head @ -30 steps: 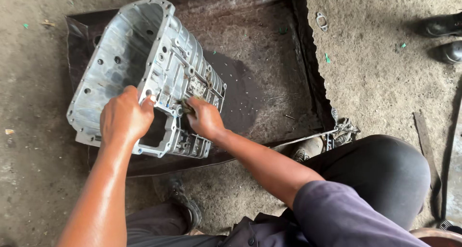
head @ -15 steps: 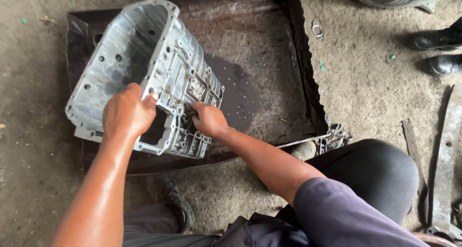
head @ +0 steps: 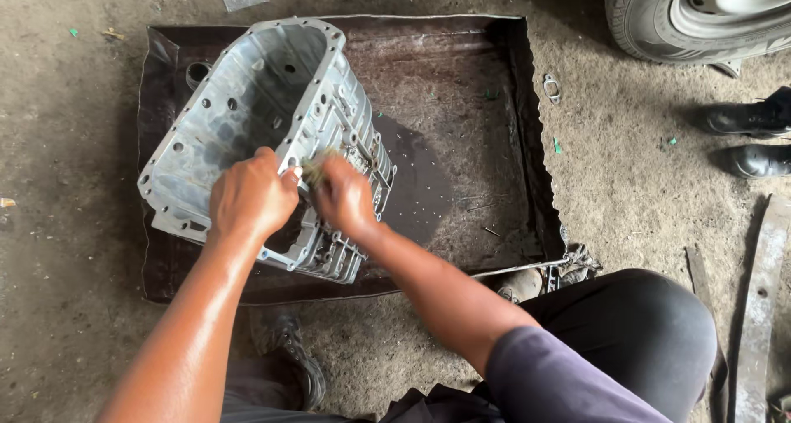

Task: The person cleans the interior and exterior of a metal engine housing using a cloth, reaching into various crevices and wiping down the outer surfaces while the housing rests on a tray.

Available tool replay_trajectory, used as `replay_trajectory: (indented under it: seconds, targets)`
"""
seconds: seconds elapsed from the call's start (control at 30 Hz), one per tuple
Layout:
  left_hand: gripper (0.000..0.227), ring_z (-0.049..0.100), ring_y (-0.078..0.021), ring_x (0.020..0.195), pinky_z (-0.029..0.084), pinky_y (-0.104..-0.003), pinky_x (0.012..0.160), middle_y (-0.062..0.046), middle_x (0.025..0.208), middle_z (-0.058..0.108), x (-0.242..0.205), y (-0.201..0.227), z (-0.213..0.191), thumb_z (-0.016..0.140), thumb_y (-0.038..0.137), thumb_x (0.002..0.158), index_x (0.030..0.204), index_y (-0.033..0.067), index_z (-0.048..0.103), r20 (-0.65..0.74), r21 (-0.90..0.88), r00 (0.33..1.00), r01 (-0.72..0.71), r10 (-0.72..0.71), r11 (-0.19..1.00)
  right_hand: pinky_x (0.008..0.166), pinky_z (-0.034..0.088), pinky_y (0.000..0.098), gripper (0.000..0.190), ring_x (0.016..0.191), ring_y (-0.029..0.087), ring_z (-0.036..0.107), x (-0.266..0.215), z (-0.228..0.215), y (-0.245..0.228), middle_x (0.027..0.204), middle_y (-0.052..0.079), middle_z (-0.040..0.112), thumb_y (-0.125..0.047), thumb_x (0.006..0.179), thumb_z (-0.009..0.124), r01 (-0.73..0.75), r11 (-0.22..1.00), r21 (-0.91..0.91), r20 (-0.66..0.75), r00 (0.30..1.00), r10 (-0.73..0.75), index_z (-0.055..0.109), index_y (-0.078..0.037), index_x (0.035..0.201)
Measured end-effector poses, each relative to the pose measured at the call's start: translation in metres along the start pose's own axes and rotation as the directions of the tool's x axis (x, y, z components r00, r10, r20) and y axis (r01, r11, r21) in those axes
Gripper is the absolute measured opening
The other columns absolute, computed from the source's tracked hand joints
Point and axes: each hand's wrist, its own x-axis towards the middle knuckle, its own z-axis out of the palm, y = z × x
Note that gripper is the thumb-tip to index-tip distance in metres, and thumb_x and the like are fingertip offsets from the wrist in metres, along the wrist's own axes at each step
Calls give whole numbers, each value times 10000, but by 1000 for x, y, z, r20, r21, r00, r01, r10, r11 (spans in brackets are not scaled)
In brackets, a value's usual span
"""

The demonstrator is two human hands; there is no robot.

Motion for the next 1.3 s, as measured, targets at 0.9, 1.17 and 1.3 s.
replay_trajectory:
  seconds: [0.9,1.17,1.3]
  targets:
    - [338,728,-458,854,558,-531,806,-274,871,735,-1,9,3,671,322,941,973,-13,647,24,4,1000,-14,14,1000,783,575,502,505,924,458,691,29,-13,60,1174,294,655,21,884,592,-187,928,-322,-63,982,176,644,-129,1363]
    - [362,717,-479,858,557,-544,793,-293,862,724,-1,11,3,679,344,940,969,-15,641,33,10,999,-3,2,1000,854,606,419,447,1008,345,759,-20,-11,102,1235,180,723,24,855,606,-340,938,61,-136,929,345,660,-106,1279]
    - [353,702,-489,866,540,-562,787,-300,857,715,-1,3,4,684,345,943,960,-5,644,9,-5,1000,1,-1,1000,786,558,461,235,894,363,746,-57,-42,178,975,175,760,-109,922,627,-760,644,-86,-193,647,738,678,-108,1152]
